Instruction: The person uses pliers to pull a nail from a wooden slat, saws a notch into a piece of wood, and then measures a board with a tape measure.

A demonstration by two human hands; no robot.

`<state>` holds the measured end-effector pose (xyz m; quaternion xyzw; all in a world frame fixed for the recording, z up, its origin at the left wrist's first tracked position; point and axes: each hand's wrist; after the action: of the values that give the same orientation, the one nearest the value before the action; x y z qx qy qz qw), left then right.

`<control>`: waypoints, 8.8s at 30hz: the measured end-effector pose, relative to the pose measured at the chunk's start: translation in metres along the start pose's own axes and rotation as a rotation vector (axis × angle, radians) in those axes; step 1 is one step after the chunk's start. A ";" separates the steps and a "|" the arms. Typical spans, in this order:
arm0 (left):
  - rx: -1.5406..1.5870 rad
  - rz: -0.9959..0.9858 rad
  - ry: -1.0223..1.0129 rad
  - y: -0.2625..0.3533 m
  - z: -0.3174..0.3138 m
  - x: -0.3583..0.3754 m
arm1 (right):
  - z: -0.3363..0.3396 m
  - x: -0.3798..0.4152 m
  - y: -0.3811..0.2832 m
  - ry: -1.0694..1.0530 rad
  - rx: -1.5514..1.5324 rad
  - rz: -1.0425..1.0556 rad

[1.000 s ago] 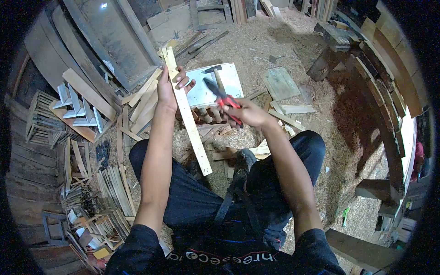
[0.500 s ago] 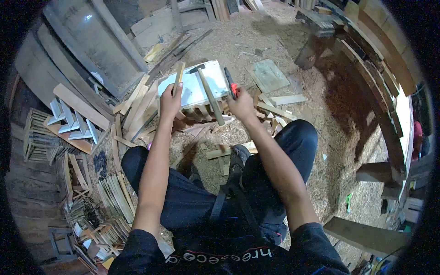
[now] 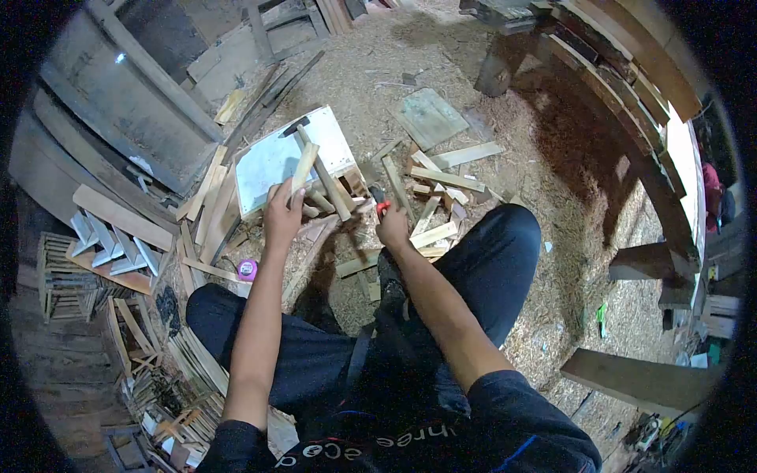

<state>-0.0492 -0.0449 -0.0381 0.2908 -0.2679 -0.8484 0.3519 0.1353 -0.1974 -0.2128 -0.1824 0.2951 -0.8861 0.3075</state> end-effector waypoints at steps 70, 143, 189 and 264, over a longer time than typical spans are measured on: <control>-0.239 0.887 0.196 -0.349 0.071 0.283 | -0.314 0.146 -0.244 -0.981 0.131 0.961; 0.320 0.011 0.325 -0.023 0.009 0.005 | 0.107 -0.025 -0.196 0.069 -0.266 0.686; -0.249 0.412 -0.552 -0.140 0.013 0.137 | -0.043 0.074 -0.128 0.153 -0.579 0.797; -0.177 -0.204 -0.014 -0.038 0.003 -0.073 | 0.082 0.071 -0.148 0.356 -0.537 0.542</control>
<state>-0.0247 0.0339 -0.0388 0.2785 -0.1636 -0.9022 0.2859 0.0591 -0.1839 -0.0464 -0.0158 0.6014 -0.6824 0.4152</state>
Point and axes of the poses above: each hand's wrist, its own x-axis away from the middle knuckle, its own z-axis out of the back of the hand, y = z × x, and after that the axes turned 3 degrees about -y, right-handed
